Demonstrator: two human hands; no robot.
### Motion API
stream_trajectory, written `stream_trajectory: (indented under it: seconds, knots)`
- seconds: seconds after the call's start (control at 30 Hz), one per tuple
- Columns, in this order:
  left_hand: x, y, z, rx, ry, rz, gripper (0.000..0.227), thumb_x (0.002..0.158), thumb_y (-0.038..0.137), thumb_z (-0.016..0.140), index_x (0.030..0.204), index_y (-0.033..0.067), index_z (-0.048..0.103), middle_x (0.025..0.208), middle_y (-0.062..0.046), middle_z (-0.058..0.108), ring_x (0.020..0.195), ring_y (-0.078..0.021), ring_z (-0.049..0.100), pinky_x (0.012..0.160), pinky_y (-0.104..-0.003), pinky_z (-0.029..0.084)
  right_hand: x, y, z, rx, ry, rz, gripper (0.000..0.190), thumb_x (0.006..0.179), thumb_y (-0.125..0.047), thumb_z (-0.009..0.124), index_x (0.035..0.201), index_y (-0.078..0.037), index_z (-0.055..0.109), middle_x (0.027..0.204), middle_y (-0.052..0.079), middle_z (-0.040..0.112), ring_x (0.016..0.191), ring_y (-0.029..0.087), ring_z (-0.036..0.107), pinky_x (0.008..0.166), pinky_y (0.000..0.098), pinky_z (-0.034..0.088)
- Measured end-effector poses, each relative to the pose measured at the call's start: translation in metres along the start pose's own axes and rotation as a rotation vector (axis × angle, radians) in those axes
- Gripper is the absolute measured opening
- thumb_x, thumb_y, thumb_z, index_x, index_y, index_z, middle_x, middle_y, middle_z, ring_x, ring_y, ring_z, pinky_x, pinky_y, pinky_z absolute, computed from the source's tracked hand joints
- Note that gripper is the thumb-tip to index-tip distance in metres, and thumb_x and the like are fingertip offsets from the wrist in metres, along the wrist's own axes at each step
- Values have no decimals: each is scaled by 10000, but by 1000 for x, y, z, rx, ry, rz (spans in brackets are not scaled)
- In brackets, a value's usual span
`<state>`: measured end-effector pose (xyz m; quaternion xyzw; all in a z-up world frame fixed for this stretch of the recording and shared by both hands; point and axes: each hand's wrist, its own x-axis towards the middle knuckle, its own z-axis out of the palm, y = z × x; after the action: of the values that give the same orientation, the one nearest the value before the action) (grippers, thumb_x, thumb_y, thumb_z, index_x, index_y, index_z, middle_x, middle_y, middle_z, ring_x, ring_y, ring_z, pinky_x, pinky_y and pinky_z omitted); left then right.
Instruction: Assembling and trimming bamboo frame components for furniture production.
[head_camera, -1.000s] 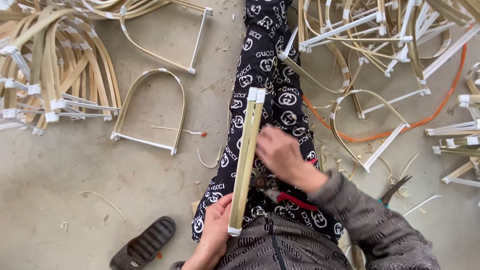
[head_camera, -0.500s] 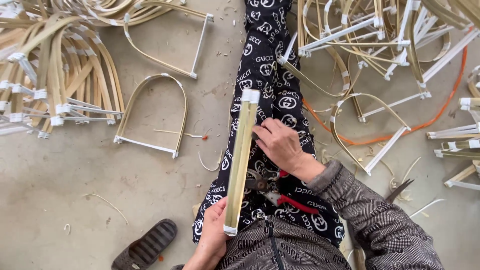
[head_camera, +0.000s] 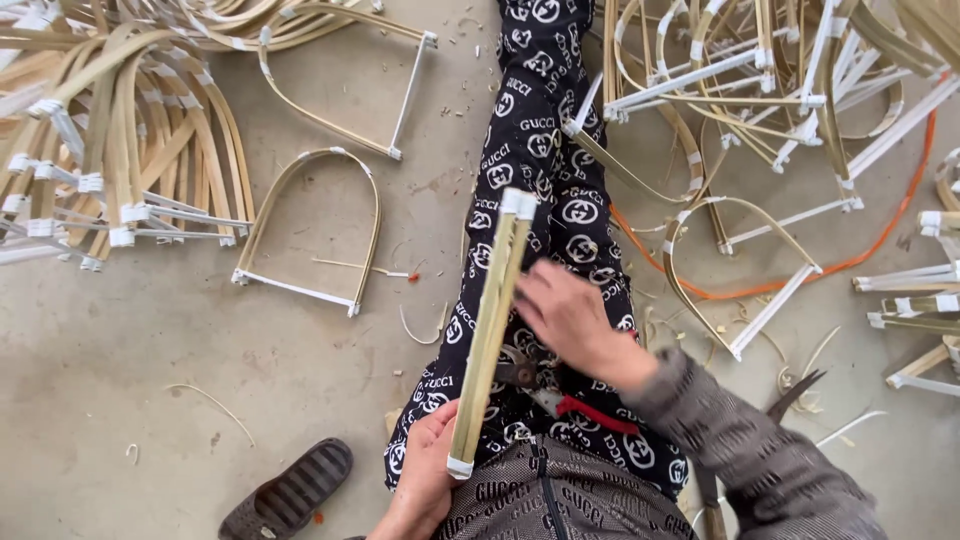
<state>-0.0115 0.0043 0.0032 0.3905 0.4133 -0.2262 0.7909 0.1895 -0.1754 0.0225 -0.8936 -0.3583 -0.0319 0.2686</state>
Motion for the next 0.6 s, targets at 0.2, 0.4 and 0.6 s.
stream_trajectory:
  seconds: [0.2,0.4,0.6]
  knots:
    - [3,-1,-1,24,-50,-1,275,983,162,625,1165,-9,741,639,85,575,456,3,419,395,-199,275,-11,-4,-4,185,-175,0,344,774,-111,766,1106,-58,690,890,61,596,782,235,626,643,362,534]
    - [2,-2,1,-17,-16,22,290,997,166,602,1163,-26,743,655,74,600,459,1,430,398,-191,289,-1,4,0,-7,-15,-29,308,840,-96,749,1140,-76,682,915,72,591,814,248,630,685,373,533]
    - [10,-7,0,-21,23,-20,312,987,156,593,1204,-23,728,786,33,706,580,-10,546,509,-184,405,-35,-40,-15,410,-276,62,222,812,-142,756,1027,-121,707,840,60,601,771,263,644,635,385,527]
